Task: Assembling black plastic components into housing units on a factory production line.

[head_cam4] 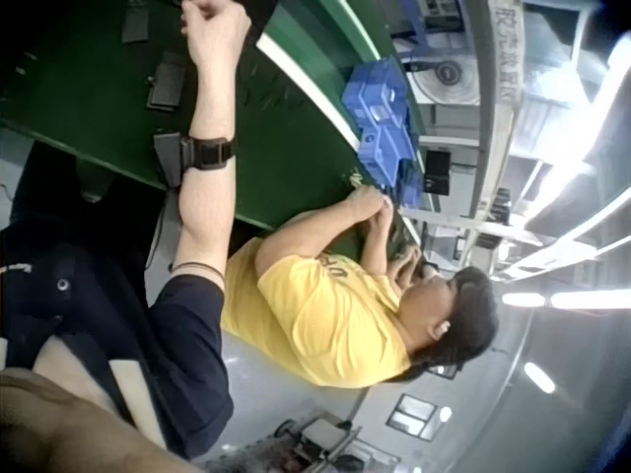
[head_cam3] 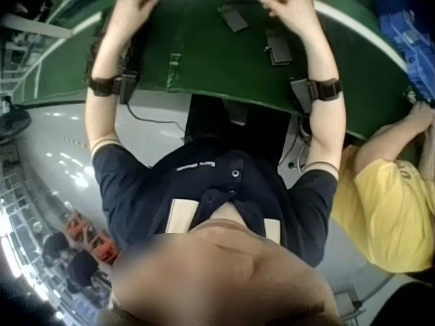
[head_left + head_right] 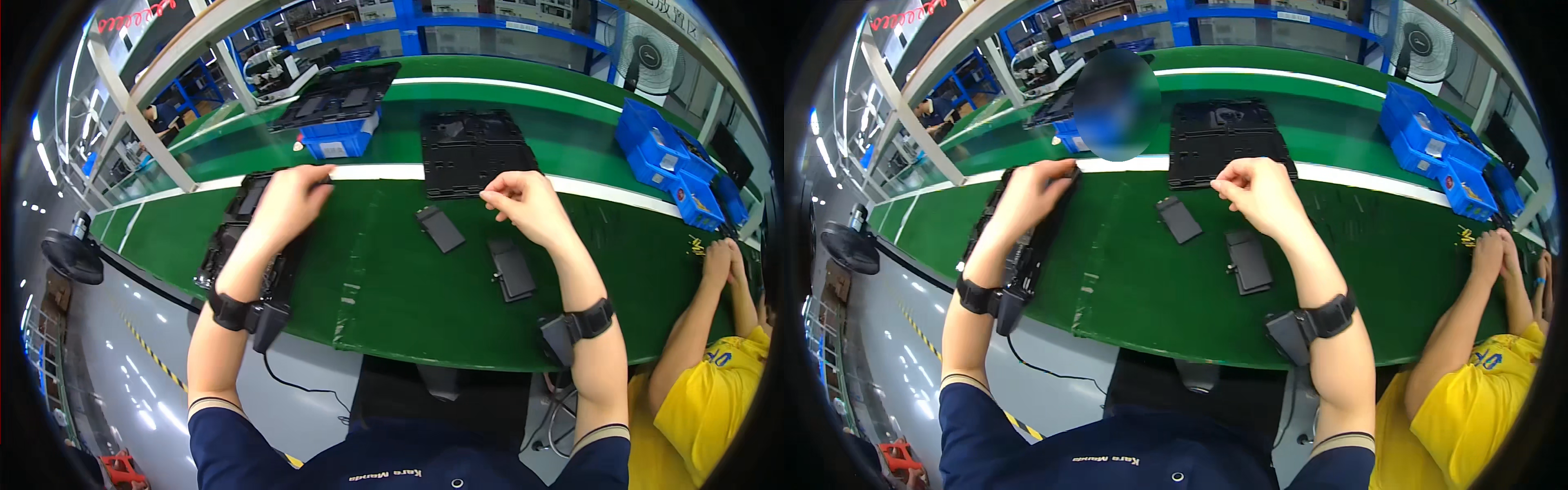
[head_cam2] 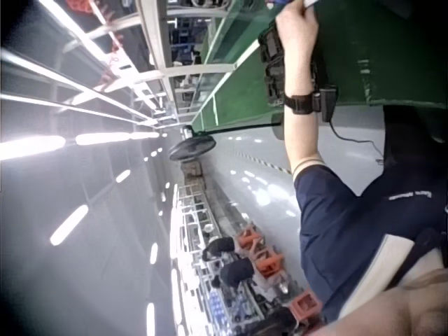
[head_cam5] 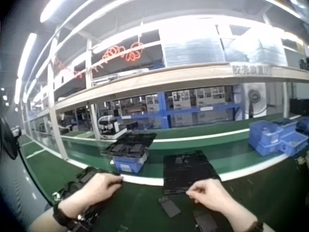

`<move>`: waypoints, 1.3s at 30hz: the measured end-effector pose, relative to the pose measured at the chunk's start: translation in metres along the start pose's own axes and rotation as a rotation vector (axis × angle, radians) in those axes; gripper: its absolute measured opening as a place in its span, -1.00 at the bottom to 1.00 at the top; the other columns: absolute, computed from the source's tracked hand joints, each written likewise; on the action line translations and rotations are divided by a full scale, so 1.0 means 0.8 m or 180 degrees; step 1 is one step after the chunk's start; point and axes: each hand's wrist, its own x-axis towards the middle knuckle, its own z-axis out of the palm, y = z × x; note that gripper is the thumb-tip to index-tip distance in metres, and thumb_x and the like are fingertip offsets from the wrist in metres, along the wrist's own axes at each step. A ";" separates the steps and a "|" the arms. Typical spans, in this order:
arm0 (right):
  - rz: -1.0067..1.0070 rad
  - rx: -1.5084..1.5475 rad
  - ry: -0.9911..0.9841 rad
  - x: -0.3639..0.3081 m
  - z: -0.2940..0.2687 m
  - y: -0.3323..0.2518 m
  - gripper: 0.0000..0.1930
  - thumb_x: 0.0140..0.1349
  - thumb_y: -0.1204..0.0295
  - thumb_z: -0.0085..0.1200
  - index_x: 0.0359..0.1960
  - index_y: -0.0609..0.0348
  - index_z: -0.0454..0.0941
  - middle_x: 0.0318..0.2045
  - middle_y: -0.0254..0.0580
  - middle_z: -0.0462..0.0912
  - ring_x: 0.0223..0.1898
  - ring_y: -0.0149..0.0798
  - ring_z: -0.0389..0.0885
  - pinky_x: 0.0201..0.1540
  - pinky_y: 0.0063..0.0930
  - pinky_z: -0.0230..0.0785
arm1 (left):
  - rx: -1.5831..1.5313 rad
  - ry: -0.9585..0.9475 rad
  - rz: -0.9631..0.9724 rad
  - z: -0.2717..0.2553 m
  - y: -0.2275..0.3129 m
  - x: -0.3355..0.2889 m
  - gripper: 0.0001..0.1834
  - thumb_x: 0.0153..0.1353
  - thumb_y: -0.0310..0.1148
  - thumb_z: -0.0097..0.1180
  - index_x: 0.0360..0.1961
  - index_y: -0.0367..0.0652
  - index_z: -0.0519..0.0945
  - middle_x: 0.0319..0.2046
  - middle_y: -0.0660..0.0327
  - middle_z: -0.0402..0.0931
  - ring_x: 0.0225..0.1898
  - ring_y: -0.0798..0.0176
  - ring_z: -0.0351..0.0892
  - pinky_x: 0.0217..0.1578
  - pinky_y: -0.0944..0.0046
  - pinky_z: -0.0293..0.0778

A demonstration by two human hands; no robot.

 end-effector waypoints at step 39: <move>0.1159 -0.3429 0.0771 0.019 -0.018 0.055 -0.90 -0.01 0.57 0.01 -0.46 0.26 0.58 -0.43 0.00 0.62 -0.32 -0.09 0.64 -0.30 -0.34 0.51 | -0.3742 -0.0681 -0.1279 0.136 0.076 0.019 -0.74 0.02 -0.36 0.25 -0.25 -0.21 0.59 -0.47 0.35 0.56 -0.47 0.58 0.47 -0.50 0.58 0.32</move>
